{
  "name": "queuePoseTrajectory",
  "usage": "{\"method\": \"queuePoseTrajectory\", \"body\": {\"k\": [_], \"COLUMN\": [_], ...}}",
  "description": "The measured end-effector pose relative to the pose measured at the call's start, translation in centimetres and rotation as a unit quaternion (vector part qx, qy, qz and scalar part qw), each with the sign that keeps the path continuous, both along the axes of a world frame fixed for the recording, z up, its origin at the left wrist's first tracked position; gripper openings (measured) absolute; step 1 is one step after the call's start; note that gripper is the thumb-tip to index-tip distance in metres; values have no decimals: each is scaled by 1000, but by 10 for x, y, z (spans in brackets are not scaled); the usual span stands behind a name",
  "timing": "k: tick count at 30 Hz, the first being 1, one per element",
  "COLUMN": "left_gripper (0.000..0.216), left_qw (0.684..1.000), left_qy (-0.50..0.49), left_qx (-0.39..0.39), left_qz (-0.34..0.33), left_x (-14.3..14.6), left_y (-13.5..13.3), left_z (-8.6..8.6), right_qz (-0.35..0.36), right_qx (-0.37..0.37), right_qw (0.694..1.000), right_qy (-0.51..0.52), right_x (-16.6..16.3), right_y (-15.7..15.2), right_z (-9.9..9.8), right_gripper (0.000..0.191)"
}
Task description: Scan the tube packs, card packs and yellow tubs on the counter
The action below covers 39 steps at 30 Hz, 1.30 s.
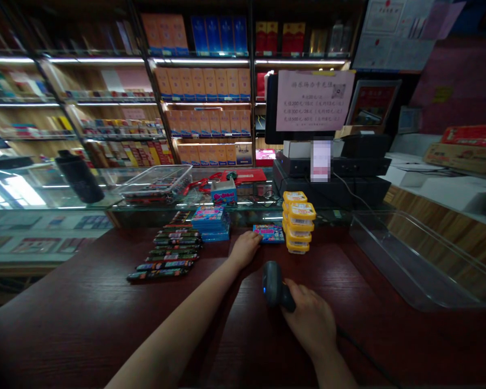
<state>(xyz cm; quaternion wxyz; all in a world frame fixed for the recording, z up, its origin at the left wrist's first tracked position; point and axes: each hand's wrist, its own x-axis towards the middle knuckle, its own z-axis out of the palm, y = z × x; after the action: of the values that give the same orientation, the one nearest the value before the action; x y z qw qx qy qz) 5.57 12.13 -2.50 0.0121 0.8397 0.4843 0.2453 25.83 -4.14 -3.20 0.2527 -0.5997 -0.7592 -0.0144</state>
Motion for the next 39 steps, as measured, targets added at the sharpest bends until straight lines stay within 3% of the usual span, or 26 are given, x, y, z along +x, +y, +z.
{"method": "queuePoseTrajectory", "body": {"k": [4,8,11,14,16,18,19,22,24,27,29,34,39], "left_gripper": [19,20,19,18,19,15,16,29,38,44,46,50,55], "left_qw": [995,994,991,994,990,954,920,774,686,601,571,552,537], "left_qy": [86,101,119,54,-83,-273,-374,-625,-717,-784,-804,-819,-828], "left_qx": [53,44,60,93,103,91,70,-32,-87,-112,-120,-136,-152], "left_qz": [14,-22,-12,19,49,83,95,96,91,107,112,78,40], "left_x": [-1,-2,-12,-26,-32,-34,-33,-30,-29,-29,-31,-34,-35], "left_y": [3,7,0,-17,-32,-46,-52,-67,-74,-81,-83,-83,-83], "left_z": [5,8,13,17,16,15,14,12,11,7,3,-4,-6], "right_qz": [-3,-6,-11,-6,0,2,1,-12,-16,-16,-25,-17,68], "right_qx": [0,7,9,22,28,29,29,26,23,17,2,-75,-147], "right_qw": [1000,1000,1000,1000,1000,999,999,999,999,999,1000,994,943], "right_qy": [-3,-12,-19,-14,-14,-18,-20,-27,-32,-21,-7,79,292], "right_x": [0,0,0,0,1,2,2,3,2,0,-2,-6,-18], "right_y": [1,1,1,1,1,1,1,-1,-2,-5,-6,-11,-19], "right_z": [1,0,-1,-2,-3,-5,-5,-5,-4,-1,2,21,45], "right_gripper": [32,33,33,32,31,30,30,31,31,31,31,31,39]}}
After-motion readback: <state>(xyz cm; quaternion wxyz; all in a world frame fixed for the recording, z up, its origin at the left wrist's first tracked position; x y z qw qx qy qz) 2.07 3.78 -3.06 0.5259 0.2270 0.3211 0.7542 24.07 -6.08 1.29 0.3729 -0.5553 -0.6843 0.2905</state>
